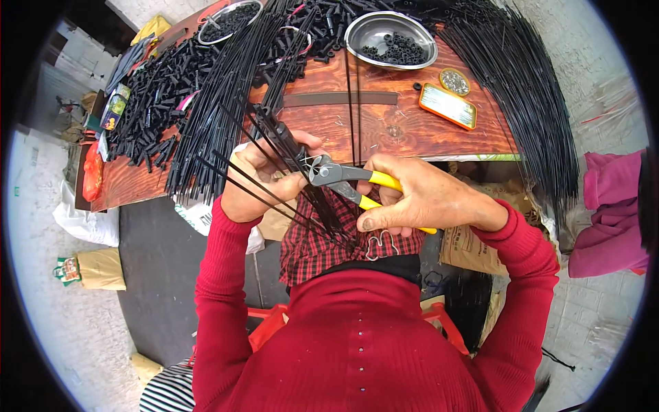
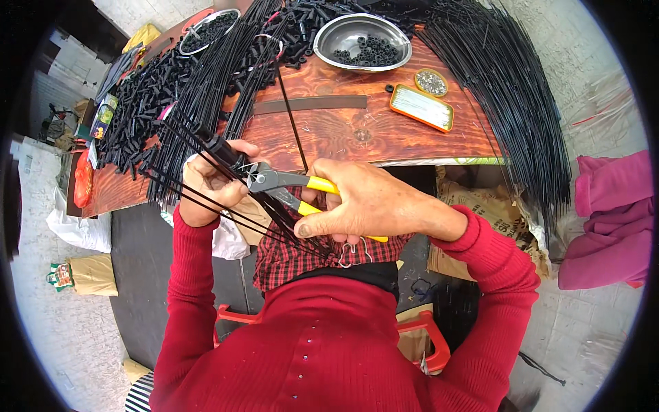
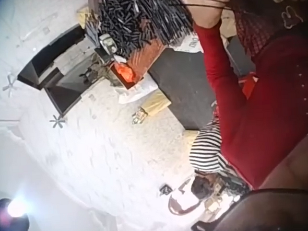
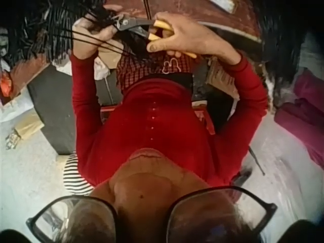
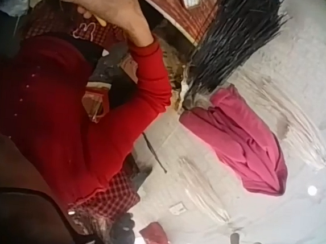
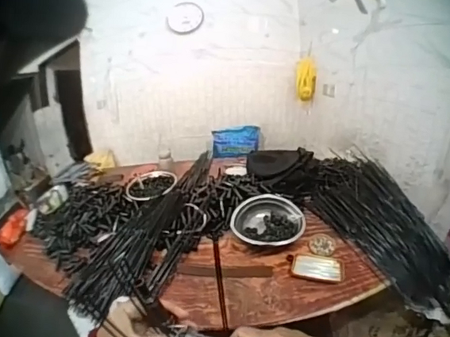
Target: Assembling bundles of black cables by attaching plastic components and trimming excess with pliers.
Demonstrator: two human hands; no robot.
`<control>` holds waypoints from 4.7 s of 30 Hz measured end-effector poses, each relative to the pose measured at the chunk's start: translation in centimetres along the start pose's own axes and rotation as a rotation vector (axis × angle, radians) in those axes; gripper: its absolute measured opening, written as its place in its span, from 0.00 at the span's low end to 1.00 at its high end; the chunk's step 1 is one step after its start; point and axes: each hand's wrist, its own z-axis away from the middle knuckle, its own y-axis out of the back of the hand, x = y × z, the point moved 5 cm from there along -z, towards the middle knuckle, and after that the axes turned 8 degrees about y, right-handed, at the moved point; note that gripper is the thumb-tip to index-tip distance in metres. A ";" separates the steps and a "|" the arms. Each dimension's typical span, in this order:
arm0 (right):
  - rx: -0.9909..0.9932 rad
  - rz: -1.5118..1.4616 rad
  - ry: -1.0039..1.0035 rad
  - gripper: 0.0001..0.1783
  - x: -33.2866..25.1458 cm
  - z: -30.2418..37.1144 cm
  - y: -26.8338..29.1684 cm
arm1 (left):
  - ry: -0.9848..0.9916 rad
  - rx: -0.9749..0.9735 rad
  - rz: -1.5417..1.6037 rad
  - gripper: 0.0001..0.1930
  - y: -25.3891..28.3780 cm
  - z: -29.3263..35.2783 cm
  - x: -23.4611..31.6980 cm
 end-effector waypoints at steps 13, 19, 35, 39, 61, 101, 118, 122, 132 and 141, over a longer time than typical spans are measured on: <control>0.234 0.265 0.184 0.25 -0.4 0.3 -0.4 | 0.033 -0.013 -0.081 0.20 1.0 -0.9 -0.1; 0.477 0.559 0.497 0.29 -2.0 1.7 -1.1 | -0.066 -0.057 -0.122 0.21 1.1 -0.7 0.6; 0.207 0.633 0.411 0.23 -3.3 2.7 0.9 | -0.018 0.006 -0.147 0.21 1.2 -0.9 -0.1; 0.030 -0.003 0.059 0.19 -2.5 2.3 1.2 | -0.026 0.066 -0.269 0.21 0.7 -0.7 0.4; 0.032 -0.354 0.002 0.28 1.7 1.7 0.3 | -0.025 0.021 -0.246 0.19 0.8 -2.3 -1.1; 0.449 0.996 0.327 0.32 -1.4 4.9 -0.1 | 0.005 0.065 0.294 0.23 -0.6 -0.9 -2.9; -0.033 -0.103 -0.009 0.33 1.4 3.4 0.9 | -0.059 0.044 0.400 0.24 -0.2 -0.7 -4.3; -0.433 -1.326 -0.354 0.44 4.9 2.4 -4.8 | -0.004 0.065 0.397 0.25 0.7 -0.7 -4.7; -0.144 -0.793 -0.133 0.43 6.1 1.3 -3.8 | 0.030 0.023 0.374 0.26 0.2 -1.2 -4.5; 0.545 0.633 0.402 0.28 0.5 3.9 -0.1 | 0.007 0.084 0.379 0.24 0.5 -1.4 -4.8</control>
